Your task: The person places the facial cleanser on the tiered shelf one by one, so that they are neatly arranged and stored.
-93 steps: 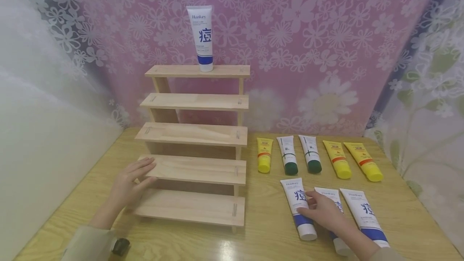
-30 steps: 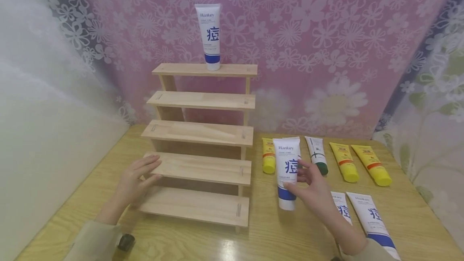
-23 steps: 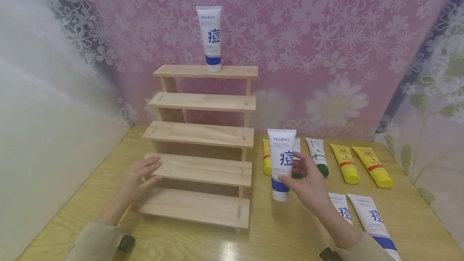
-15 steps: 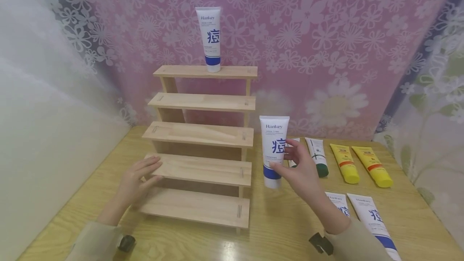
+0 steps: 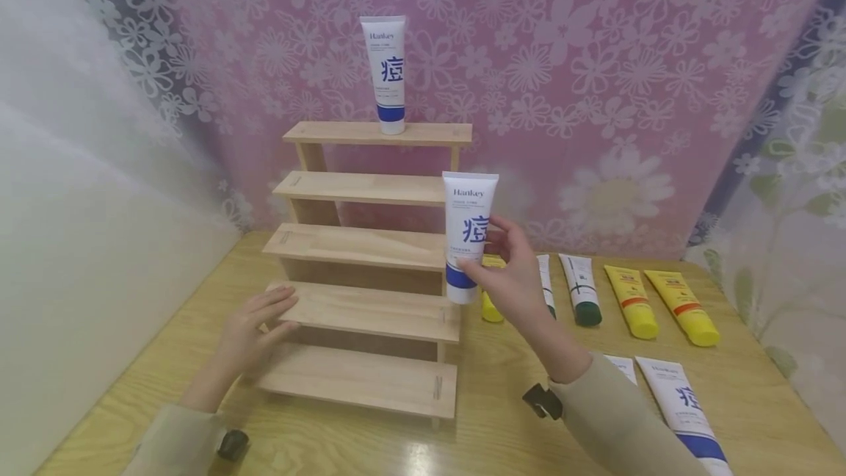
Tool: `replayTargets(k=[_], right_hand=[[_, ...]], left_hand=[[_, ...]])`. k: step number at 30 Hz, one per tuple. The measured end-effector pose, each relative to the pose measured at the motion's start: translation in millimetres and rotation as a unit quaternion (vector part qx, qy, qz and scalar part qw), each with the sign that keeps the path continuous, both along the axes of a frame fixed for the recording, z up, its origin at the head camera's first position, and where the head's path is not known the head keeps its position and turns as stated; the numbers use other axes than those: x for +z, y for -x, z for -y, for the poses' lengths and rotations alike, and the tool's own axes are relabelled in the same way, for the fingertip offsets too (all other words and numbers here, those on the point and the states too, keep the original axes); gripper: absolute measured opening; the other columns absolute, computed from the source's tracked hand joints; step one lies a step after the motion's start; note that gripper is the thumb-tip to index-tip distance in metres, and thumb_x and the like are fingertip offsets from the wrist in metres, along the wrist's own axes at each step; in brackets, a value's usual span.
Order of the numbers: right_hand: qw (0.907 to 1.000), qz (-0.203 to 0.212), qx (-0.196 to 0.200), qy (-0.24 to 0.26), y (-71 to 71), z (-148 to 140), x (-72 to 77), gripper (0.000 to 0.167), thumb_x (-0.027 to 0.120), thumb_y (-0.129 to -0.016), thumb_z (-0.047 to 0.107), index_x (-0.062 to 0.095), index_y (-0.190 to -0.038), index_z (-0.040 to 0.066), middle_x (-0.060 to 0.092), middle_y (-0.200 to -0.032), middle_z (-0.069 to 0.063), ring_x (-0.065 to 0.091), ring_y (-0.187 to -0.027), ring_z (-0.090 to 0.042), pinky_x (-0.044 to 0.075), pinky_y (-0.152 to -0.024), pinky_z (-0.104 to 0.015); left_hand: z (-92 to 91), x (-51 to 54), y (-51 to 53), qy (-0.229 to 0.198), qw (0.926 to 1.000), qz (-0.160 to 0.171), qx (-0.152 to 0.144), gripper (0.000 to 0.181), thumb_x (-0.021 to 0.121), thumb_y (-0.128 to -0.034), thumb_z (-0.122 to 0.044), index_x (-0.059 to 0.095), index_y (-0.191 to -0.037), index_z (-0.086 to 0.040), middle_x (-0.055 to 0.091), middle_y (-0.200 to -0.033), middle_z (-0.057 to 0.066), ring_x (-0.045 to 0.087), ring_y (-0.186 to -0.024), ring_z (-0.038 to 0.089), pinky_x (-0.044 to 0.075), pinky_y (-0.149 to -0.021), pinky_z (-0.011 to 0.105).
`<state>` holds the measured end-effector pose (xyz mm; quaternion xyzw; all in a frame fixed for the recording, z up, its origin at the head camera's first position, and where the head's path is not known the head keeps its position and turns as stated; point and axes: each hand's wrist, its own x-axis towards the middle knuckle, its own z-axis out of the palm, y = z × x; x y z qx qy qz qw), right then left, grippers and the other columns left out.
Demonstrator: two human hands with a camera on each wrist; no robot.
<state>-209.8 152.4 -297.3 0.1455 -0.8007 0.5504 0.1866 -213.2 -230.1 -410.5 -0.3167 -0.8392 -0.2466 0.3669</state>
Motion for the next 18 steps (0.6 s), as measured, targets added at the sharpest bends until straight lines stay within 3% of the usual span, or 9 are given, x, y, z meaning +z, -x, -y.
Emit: replayTargets(k=[7,13,18], right_hand=[[0.9995,-0.017,0.008,0.025,13.6,21,13.0,0.065,0.07,-0.076,0.007,0.033,-0.13,0.003,0.051,-0.112,-0.014,0.05,-0.098,-0.024,0.042,-0.092,-0.041],[0.9969,-0.025,0.037,0.065,28.2,38,19.5,0.063,0.069,-0.075,0.003,0.034,-0.128,0.002,0.051,-0.11,-0.014,0.051,-0.094,-0.024,0.044,-0.088,-0.039],[0.9955,-0.024,0.038,0.083,39.6,52,28.8,0.064,0.07,-0.075,0.004,0.035,-0.127,0.005,0.051,-0.108,-0.014,0.052,-0.092,-0.024,0.045,-0.086,-0.042]], left_hand=[[-0.4,0.4,-1.2,0.003,0.9999,0.013,0.008,0.04,0.075,-0.0665,-0.02,0.066,-0.099,0.002,0.06,-0.11,0.015,0.053,-0.103,0.031,0.043,-0.087,0.043],[-0.3,-0.5,-0.5,0.008,0.9998,0.01,0.012,0.041,0.074,-0.0679,-0.023,0.066,-0.1,0.001,0.06,-0.11,0.014,0.054,-0.103,0.03,0.044,-0.087,0.043],[-0.4,-0.5,-0.2,0.007,0.9997,0.016,0.015,0.041,0.076,-0.0652,-0.018,0.066,-0.1,0.001,0.06,-0.11,0.013,0.053,-0.104,0.029,0.044,-0.087,0.042]])
